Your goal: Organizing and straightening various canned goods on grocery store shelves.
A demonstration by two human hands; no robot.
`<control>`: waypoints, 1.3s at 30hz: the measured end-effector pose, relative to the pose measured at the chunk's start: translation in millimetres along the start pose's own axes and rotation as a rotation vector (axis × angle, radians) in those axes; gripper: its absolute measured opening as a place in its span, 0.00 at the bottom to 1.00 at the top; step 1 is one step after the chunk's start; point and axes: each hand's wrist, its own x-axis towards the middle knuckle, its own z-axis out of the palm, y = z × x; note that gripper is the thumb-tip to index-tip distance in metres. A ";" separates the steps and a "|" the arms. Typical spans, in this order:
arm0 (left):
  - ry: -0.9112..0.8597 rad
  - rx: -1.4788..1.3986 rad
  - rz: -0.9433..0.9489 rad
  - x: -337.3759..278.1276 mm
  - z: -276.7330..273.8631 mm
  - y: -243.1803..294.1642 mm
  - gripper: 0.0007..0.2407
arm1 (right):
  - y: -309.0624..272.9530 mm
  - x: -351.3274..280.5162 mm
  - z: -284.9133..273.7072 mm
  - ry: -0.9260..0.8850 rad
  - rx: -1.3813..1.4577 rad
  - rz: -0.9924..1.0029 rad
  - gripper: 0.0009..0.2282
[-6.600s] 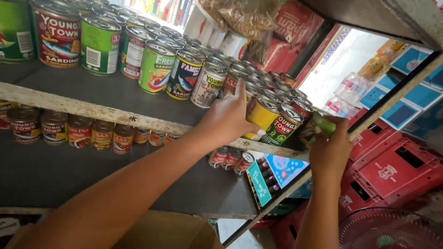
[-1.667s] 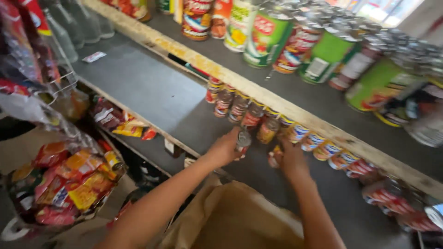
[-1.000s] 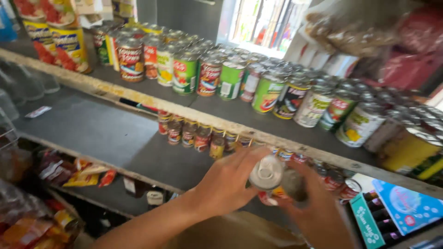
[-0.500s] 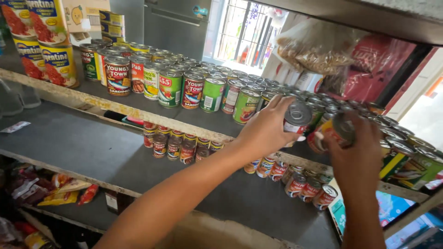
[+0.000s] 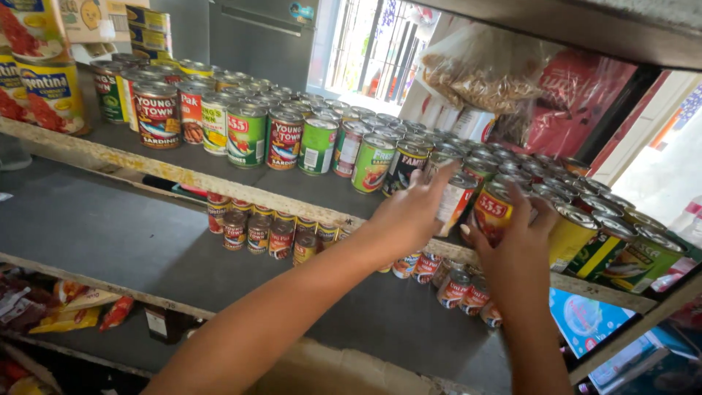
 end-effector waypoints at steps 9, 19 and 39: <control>0.072 -0.110 0.191 2.6 39.2 -0.3 0.27 | -0.9 -22.4 -11.4 0.027 -0.216 0.032 0.33; 0.080 -0.006 0.118 25.2 74.2 -6.9 0.29 | 57.7 -20.4 -2.5 0.013 -0.271 -0.102 0.27; 0.024 0.566 0.848 -166.7 32.4 -136.1 0.10 | 15.2 -144.5 110.8 0.045 0.183 -0.446 0.15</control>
